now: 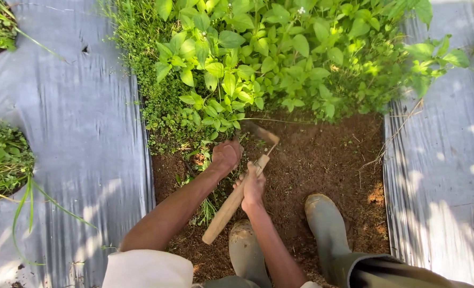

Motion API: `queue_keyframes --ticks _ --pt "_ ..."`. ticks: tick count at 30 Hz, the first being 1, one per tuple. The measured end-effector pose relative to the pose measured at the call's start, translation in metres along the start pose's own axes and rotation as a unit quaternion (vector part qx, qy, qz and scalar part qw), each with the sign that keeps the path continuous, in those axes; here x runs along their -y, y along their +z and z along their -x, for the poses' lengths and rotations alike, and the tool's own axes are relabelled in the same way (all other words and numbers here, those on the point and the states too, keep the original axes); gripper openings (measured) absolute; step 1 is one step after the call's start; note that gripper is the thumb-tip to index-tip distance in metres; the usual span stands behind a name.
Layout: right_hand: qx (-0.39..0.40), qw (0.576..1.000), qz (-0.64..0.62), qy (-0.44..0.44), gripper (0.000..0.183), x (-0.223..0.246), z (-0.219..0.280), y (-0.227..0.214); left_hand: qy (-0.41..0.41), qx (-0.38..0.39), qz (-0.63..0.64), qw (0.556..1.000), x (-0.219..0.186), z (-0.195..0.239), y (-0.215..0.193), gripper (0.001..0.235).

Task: Removing weeds from a soil patch between plastic-covered rows using a hand hoe and manual pulling.

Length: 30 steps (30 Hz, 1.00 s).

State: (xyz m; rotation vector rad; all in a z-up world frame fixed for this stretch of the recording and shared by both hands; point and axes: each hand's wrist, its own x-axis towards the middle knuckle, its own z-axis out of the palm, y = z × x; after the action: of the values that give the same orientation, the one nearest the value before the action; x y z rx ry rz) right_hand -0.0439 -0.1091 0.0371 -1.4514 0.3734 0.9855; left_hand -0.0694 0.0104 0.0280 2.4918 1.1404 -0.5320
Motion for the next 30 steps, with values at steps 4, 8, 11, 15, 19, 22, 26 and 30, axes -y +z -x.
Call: queue_keyframes --ticks 4,8,11,15,19,22,26,30 --pt "0.025 0.999 0.047 -0.003 0.025 -0.005 -0.013 -0.010 -0.008 -0.004 0.013 1.000 0.007 -0.005 0.006 0.055" --pt "-0.008 0.999 -0.012 -0.034 0.026 0.033 -0.013 -0.001 -0.015 0.003 0.022 1.000 0.011 -0.007 0.018 0.057" --pt "-0.019 0.997 -0.065 -0.038 0.029 0.018 -0.009 0.004 -0.022 0.007 0.026 0.999 0.018 -0.001 0.027 0.059" --pt "0.047 0.997 0.061 0.023 0.026 -0.003 -0.001 0.001 -0.023 0.006 0.040 0.999 0.025 0.002 0.036 0.062" --pt "0.025 0.998 0.053 -0.039 0.026 0.037 0.008 0.008 -0.022 0.019 0.056 0.998 0.030 -0.002 0.048 0.065" --pt "-0.005 0.998 0.021 -0.067 0.028 0.038 -0.004 0.006 -0.015 0.020 0.069 0.997 0.028 -0.003 0.059 0.067" --pt "0.050 0.993 0.110 0.010 0.025 0.008 -0.012 -0.008 0.023 -0.031 0.053 0.998 0.021 0.010 0.023 0.068" --pt "0.041 0.996 0.076 -0.020 0.025 0.024 -0.013 -0.014 0.033 -0.014 0.041 0.999 0.012 0.017 0.008 0.050"
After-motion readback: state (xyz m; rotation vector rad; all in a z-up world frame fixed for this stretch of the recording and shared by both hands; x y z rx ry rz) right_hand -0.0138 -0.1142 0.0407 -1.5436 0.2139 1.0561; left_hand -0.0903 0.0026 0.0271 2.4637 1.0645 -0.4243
